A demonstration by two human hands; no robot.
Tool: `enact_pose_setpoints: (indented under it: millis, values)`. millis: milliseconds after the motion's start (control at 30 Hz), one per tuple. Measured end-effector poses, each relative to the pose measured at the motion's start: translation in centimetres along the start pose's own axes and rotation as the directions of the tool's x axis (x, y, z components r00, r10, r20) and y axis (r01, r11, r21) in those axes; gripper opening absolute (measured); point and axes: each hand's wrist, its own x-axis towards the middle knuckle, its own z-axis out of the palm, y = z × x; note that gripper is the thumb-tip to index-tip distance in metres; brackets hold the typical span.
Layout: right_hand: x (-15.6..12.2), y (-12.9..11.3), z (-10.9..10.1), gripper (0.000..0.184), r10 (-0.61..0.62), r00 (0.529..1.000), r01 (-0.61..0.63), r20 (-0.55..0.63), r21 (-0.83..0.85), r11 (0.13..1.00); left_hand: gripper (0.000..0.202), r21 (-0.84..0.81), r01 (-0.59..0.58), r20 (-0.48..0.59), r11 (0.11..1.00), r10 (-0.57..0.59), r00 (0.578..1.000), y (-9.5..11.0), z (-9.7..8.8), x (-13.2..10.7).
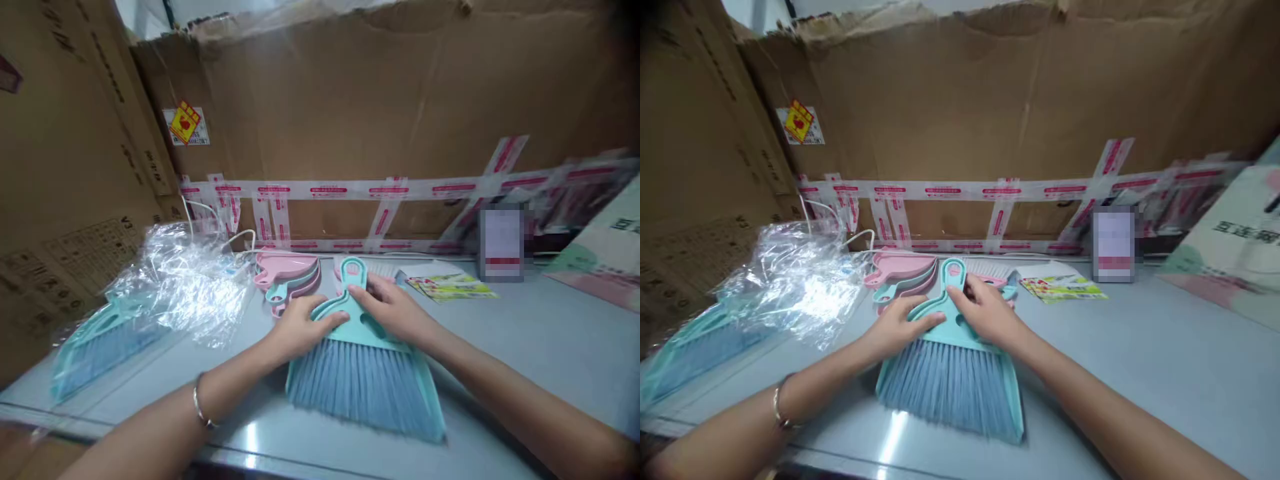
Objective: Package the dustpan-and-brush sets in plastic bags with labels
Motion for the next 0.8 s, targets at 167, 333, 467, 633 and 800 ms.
enact_pose_setpoints:
  millis: [167,333,467,633,800]
  values:
    - [-0.3,-0.3,-0.5,0.049,0.03,0.989,-0.062,0.142,0.227,0.972,0.037,-0.013,0.021,-0.021,1.0,-0.022,1.0,0.1,-0.1,0.0]
    - [-1.2,0.5,-2.5,0.052,0.063,0.952,-0.093,0.298,0.09,0.992,0.036,-0.09,0.066,-0.066,0.994,-0.072,0.995,-0.1,-0.8,0.1]
    - [-1.5,0.8,-2.4,0.052,0.071,0.957,-0.076,0.281,0.006,0.997,0.043,-0.208,0.1,-0.024,0.973,-0.107,0.994,0.0,-1.5,-0.1]
    - [-0.9,1.2,-2.5,0.046,0.001,0.97,-0.011,0.243,0.041,0.999,0.055,-0.24,0.108,0.03,0.965,-0.104,0.994,0.3,-1.9,-0.2]
    - [1.5,6.2,-8.9,0.031,0.003,0.994,-0.042,-0.112,-0.348,0.937,0.05,-0.273,0.149,0.065,0.951,-0.136,0.989,0.3,-1.8,-0.1]
